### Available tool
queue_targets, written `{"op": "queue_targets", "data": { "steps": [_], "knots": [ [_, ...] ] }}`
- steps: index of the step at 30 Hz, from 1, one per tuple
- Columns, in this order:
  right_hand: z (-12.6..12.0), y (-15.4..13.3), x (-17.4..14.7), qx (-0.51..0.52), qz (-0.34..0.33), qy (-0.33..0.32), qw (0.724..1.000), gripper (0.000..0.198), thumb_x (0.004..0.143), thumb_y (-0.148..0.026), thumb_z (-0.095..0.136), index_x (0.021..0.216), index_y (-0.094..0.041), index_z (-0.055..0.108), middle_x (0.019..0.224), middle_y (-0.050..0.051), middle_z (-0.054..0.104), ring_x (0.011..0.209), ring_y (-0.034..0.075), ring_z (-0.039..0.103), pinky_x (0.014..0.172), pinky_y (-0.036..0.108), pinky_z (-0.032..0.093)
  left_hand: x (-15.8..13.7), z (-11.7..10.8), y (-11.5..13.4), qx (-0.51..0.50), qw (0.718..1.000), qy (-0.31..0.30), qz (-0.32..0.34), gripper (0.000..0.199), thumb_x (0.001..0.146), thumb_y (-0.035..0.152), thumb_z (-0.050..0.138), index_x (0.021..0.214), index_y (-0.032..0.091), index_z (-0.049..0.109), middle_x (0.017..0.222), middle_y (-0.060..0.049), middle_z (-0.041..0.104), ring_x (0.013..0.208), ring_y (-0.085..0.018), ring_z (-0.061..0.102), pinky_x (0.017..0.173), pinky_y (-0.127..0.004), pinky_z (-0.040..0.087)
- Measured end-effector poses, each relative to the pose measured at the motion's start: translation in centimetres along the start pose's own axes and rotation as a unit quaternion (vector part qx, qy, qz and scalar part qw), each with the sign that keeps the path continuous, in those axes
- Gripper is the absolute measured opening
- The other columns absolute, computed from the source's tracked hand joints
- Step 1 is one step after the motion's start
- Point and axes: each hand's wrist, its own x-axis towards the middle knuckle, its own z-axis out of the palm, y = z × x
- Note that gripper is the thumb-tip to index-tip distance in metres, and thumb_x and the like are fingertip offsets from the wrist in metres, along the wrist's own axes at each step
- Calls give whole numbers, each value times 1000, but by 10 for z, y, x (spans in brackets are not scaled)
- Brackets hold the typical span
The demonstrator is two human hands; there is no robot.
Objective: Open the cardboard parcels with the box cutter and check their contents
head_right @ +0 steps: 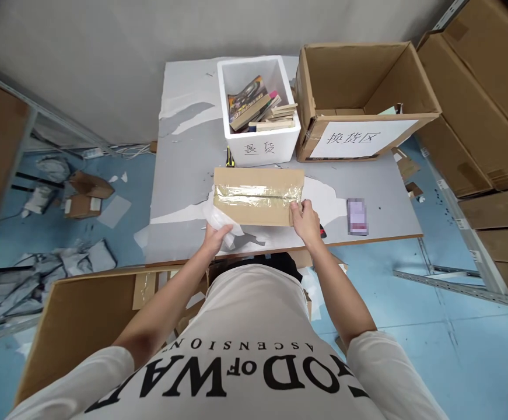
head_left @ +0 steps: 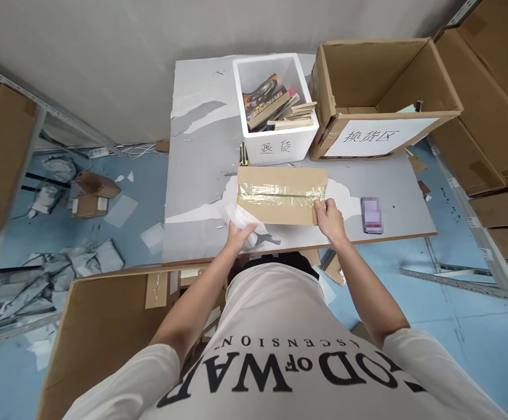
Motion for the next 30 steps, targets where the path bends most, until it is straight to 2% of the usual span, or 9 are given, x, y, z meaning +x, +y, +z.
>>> {"op": "queue_targets", "data": {
  "steps": [3,6,9,12,17,20,24,27,30],
  "knots": [
    [-3,-11,14,-33,11,-15,999,58,88,-70,27,105,-20,52,96,15,68,88,33,61,75,38,42,5,7,-5,-47,999,27,-1,57,61,45,81,109,19,63,102,-8,71,105,-28,65,99,-48,48],
    [-8,-25,32,-66,15,-28,997,61,89,-68,27,109,-17,53,103,20,67,95,36,61,79,42,43,19,28,1,-71,991,113,2,57,66,49,80,113,22,60,115,-9,68,119,-28,58,105,-50,43],
    [-12,-36,52,-88,8,-43,995,62,89,-65,28,112,-14,55,109,23,67,101,37,61,83,44,43,36,50,12,-64,981,185,-8,61,69,44,80,121,24,56,127,-9,63,122,-26,56,107,-47,41],
    [-13,-40,69,-91,5,-49,995,62,90,-64,29,115,-14,55,113,23,66,105,37,61,85,44,44,49,63,19,-60,974,219,-17,63,72,40,78,127,24,52,130,-8,61,120,-23,58,106,-41,43],
    [-14,-47,84,-93,-4,-54,994,62,90,-63,30,119,-13,53,116,23,65,107,37,60,86,45,44,62,69,23,-73,966,248,-10,58,73,38,77,124,18,55,126,-9,63,118,-22,60,106,-37,43],
    [-16,-50,78,-108,-13,-75,991,59,92,-60,28,119,-13,52,116,23,65,106,37,60,86,45,44,50,67,15,-61,960,269,-39,54,75,39,75,122,21,56,127,-7,63,120,-22,58,107,-40,42],
    [-8,-40,52,-130,-30,-122,984,57,92,-60,28,117,-14,51,109,22,66,100,37,62,83,44,44,9,53,-14,-53,936,323,-128,54,74,44,74,120,21,55,130,-9,61,124,-24,56,109,-43,41],
    [11,-22,33,-134,-32,-151,979,56,93,-59,27,116,-14,51,107,21,67,100,35,62,82,41,45,-12,43,-35,-35,938,329,-99,51,74,41,73,118,20,56,128,-9,62,123,-23,57,110,-43,40],
    [31,-3,24,-117,-14,-170,978,54,93,-61,27,112,-16,52,104,18,67,98,33,62,81,39,45,-12,36,-45,-15,951,303,-57,55,70,35,77,119,22,55,126,-8,63,122,-22,58,111,-41,40]
  ]
}}
